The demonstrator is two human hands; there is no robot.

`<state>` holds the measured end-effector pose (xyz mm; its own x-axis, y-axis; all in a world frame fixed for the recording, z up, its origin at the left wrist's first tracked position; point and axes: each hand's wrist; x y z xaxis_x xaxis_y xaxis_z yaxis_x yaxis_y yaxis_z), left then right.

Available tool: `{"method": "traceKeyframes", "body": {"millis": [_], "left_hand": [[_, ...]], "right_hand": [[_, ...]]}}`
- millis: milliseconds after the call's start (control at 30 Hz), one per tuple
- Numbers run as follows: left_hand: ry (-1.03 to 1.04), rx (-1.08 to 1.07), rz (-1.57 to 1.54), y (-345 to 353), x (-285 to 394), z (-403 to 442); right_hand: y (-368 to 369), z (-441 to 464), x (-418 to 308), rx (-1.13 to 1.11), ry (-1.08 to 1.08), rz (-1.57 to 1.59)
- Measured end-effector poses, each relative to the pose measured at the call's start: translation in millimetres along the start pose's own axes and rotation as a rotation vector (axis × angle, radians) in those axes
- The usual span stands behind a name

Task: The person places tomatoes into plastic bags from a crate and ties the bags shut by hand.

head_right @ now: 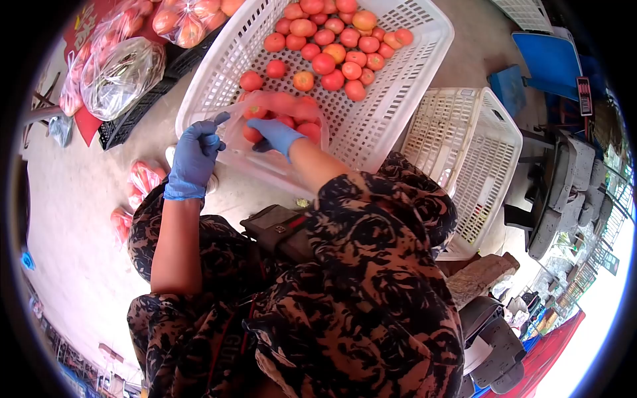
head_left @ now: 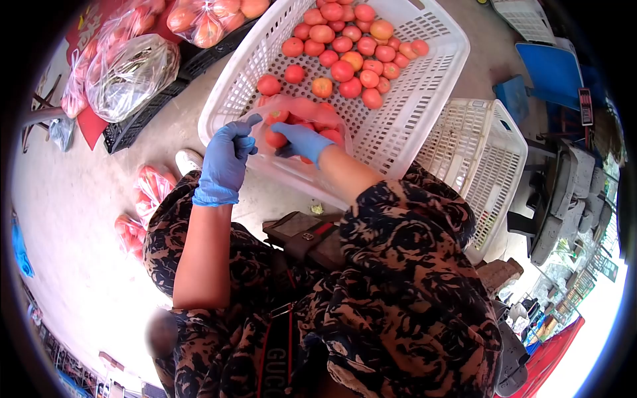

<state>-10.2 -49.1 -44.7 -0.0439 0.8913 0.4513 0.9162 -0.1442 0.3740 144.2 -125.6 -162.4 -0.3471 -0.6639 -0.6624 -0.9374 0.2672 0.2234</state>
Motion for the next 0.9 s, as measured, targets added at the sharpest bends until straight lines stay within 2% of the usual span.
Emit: {"method": "traceKeyframes", "body": {"millis": [133, 233, 300, 333, 367, 400, 433, 533, 633, 733, 833, 900], "left_hand": [[0.035, 0.021, 0.121, 3, 4, -4], [0.044, 0.009, 0.287, 5, 9, -5], [0.067, -0.009, 0.356, 3, 6, 1], [0.085, -0.016, 0.394, 1, 5, 4], [0.096, -0.014, 0.406, 0, 4, 8], [0.105, -0.010, 0.418, -1, 2, 11], [0.115, -0.006, 0.430, -3, 0, 14], [0.148, 0.026, 0.456, -8, -6, 27], [0.148, 0.027, 0.500, -9, -8, 30], [0.164, -0.010, 0.433, -3, -9, 25], [0.275, -0.151, 0.371, 4, 0, 20], [0.324, -0.218, 0.292, 11, 7, 16]], "right_hand": [[10, -2, -6, 0.101, 0.061, -0.130], [-18, -38, -30, -0.001, -0.327, -1.033], [-29, -75, -36, 0.539, -0.815, -1.757], [-37, -91, -35, 0.603, -0.744, -1.779], [-51, -98, -29, 0.503, -0.535, -1.763], [-65, -104, -24, 0.404, -0.324, -1.745], [-75, -104, -18, 0.145, 0.012, -1.644], [-87, -112, 4, 0.133, 0.148, -1.218], [-73, -110, 21, 0.353, -0.188, -0.063], [-65, -113, 22, 0.556, -0.450, 0.669], [-56, -126, 7, 0.706, -0.563, 0.506], [-47, -142, -7, 0.704, -0.572, 0.488]]}}
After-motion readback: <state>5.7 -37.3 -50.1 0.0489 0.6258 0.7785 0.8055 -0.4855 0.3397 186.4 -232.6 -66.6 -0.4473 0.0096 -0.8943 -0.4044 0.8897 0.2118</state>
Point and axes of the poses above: each hand's wrist, its own z-axis towards the middle knuckle, its own y-axis out of the palm, x = y × z, and after that the axes turned 11 degrees about -y, right-handed
